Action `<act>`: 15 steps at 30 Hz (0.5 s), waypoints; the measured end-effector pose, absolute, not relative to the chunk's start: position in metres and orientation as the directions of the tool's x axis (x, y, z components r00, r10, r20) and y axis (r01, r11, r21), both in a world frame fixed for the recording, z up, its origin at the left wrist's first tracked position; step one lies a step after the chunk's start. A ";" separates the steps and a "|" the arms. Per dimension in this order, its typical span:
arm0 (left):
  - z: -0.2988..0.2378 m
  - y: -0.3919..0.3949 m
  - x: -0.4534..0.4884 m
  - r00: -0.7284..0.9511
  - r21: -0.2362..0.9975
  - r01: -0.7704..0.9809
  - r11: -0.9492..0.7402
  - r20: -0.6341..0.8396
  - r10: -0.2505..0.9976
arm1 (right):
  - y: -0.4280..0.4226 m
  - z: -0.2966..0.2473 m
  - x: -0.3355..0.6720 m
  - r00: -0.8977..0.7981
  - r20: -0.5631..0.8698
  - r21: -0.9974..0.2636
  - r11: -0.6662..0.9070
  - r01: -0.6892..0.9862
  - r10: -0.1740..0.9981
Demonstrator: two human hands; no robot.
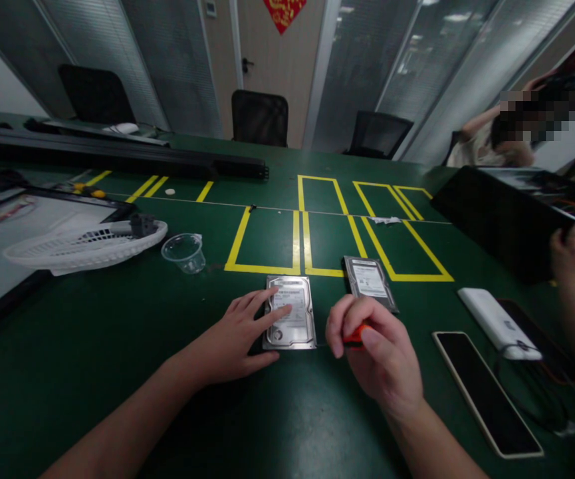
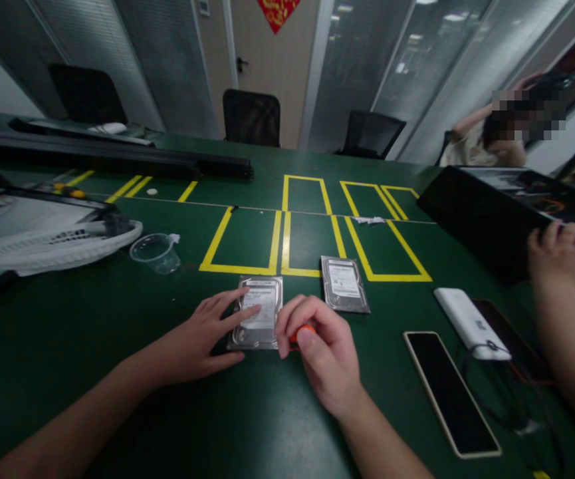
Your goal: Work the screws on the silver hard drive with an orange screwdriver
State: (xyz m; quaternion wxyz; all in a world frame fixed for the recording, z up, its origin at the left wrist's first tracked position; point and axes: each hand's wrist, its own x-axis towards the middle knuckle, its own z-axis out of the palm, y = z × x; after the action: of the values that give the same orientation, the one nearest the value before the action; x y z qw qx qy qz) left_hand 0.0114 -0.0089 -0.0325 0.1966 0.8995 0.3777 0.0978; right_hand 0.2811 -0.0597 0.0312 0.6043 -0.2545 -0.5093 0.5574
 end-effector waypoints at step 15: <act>-0.033 -0.009 0.012 0.698 0.433 0.637 -0.637 0.026 0.715 | -0.060 0.034 0.283 -0.196 0.344 -0.865 0.229 -0.446 0.918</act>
State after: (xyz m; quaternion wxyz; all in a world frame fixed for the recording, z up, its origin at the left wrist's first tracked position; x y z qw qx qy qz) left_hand 0.0118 -0.0086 -0.0326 0.1998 0.8996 0.3760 0.0978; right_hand 0.2832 -0.0602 0.0344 0.5911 -0.2294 -0.5149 0.5769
